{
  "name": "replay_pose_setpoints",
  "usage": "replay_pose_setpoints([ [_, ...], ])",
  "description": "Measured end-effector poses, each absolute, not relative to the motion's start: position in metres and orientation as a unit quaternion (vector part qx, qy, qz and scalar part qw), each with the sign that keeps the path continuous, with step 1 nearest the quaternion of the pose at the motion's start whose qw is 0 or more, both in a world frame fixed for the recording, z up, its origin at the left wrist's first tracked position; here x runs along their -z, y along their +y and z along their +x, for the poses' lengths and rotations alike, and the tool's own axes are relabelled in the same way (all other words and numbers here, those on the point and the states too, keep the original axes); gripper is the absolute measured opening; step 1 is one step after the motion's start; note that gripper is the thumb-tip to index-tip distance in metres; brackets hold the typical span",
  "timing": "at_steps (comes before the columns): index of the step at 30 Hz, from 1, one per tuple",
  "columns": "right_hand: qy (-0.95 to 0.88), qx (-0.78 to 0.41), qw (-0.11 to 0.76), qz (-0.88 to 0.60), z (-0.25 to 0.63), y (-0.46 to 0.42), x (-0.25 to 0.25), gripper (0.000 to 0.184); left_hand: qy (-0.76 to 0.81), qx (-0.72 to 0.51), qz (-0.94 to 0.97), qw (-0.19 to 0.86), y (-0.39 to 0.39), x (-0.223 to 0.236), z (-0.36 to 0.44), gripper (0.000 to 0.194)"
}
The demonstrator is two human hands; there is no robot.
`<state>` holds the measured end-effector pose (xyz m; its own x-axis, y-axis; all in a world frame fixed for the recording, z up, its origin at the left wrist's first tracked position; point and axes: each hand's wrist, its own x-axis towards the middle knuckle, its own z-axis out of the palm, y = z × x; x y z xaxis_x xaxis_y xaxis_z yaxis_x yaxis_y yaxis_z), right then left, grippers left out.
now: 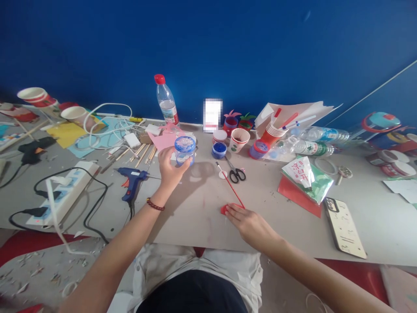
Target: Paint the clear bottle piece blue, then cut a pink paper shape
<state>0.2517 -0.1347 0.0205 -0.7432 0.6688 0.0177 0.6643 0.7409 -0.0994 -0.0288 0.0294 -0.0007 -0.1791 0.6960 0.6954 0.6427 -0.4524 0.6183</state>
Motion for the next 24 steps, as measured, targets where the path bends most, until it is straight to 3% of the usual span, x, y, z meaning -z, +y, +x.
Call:
replay_pose_setpoints([
  [4, -0.899, -0.096, 0.093, -0.418, 0.251, -0.122, -0.043, 0.047, 0.513, -0.546, 0.663, 0.003, 0.026, -0.004, -0.026, 0.045],
  [11, -0.767, -0.135, 0.362, -0.513, 0.247, -0.076, -0.075, 0.042, 0.424, -0.514, 0.737, -0.117, 0.017, -0.014, -0.021, 0.051],
  [14, -0.701, -0.171, 0.445, -0.531, 0.246, -0.059, -0.074, 0.035, 0.391, -0.498, 0.756, -0.168, 0.013, -0.016, -0.019, 0.045],
  [20, -0.571, -0.327, 0.487, -0.575, 0.25, -0.039, -0.063, 0.022, 0.336, -0.457, 0.783, -0.257, 0.003, -0.017, -0.015, 0.043],
  [24, -0.55, -0.326, 0.483, -0.598, 0.248, -0.033, -0.061, 0.018, 0.303, -0.447, 0.787, -0.299, -0.001, -0.018, -0.014, 0.042],
])
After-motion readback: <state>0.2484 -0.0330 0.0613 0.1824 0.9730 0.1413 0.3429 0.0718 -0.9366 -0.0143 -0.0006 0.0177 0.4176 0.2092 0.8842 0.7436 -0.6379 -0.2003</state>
